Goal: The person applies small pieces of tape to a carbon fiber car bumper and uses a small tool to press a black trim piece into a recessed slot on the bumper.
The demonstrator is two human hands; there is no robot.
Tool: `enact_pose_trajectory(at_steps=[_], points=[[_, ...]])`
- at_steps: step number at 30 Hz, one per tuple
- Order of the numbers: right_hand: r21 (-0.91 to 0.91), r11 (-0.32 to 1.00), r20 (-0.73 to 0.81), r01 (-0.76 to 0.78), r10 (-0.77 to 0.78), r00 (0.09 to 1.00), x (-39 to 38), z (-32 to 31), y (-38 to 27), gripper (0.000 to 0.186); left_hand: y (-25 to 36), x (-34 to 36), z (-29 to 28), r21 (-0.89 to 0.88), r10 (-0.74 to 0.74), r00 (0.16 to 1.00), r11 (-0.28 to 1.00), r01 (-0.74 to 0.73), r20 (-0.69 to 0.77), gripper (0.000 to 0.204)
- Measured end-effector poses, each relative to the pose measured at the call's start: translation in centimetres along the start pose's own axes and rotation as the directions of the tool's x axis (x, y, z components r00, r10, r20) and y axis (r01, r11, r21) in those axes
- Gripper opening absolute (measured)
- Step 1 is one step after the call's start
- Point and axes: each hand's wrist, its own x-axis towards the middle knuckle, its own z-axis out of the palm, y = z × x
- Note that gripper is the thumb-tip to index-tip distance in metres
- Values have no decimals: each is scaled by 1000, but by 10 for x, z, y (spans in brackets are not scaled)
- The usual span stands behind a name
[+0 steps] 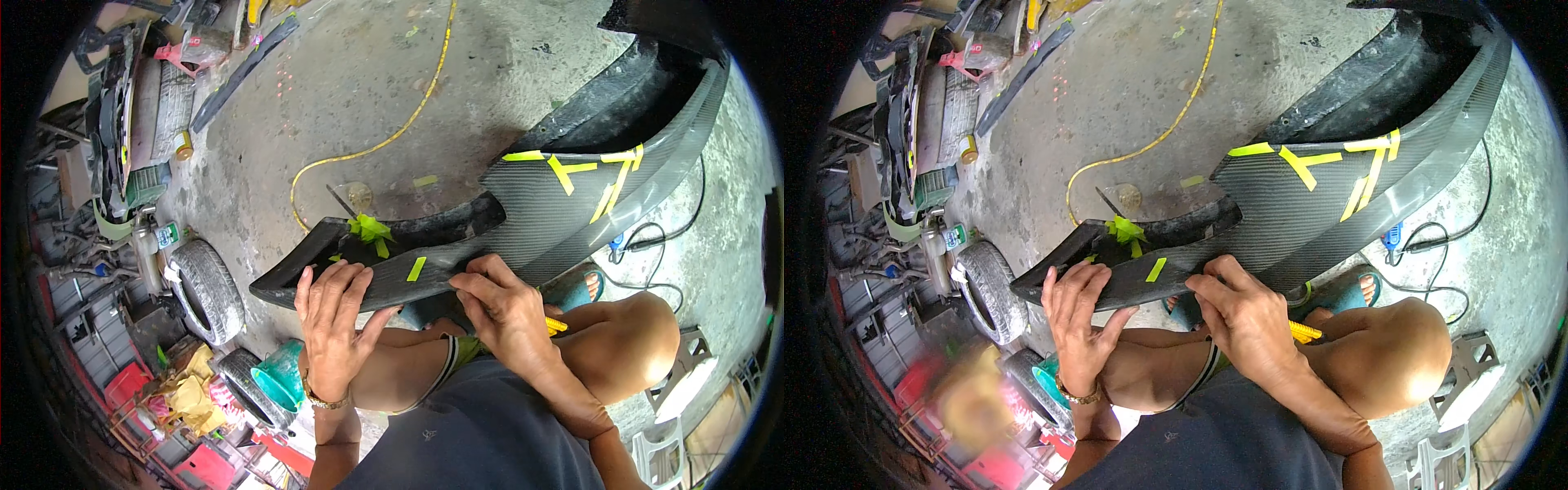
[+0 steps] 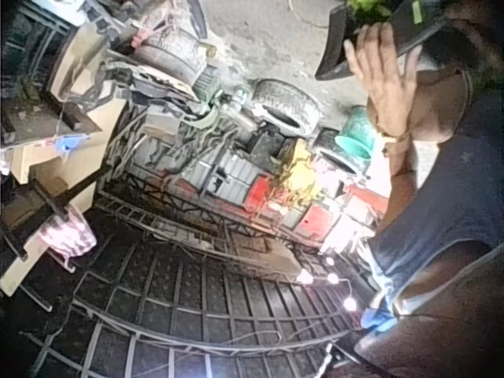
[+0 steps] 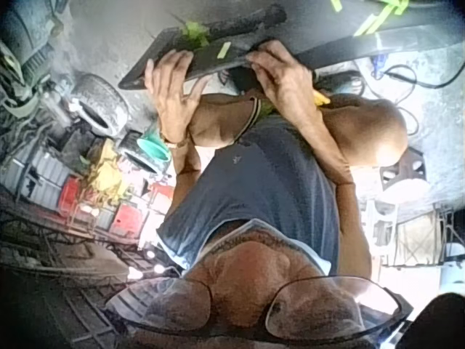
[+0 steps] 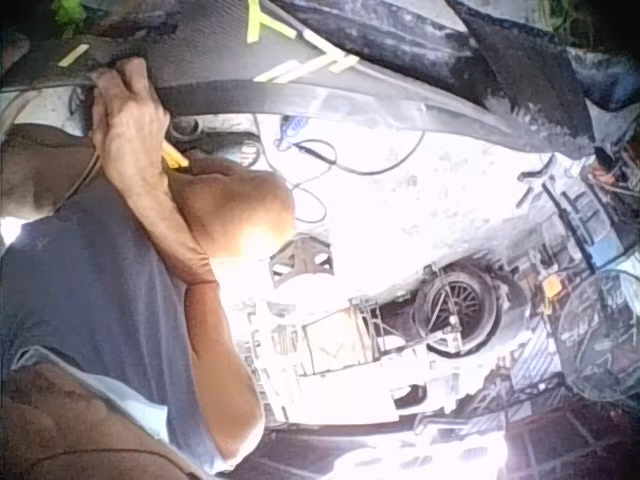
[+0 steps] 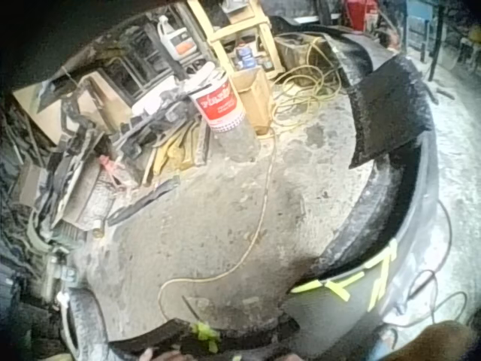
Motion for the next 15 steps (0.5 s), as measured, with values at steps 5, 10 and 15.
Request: enact_pose_trajectory(at_steps=[5,10,15], points=[[-23,1000,-31,-21,20,999,0,2,-1,22,0,1,0,27,18,1000,999,-18,13,54],[45,999,-5,4,-3,1000,0,2,0,22,-1,0,0,27,21,1000,999,-21,13,55],[-25,1000,-55,-13,12,998,-1,4,-2,22,0,0,0,24,30,1000,999,-30,10,55]])
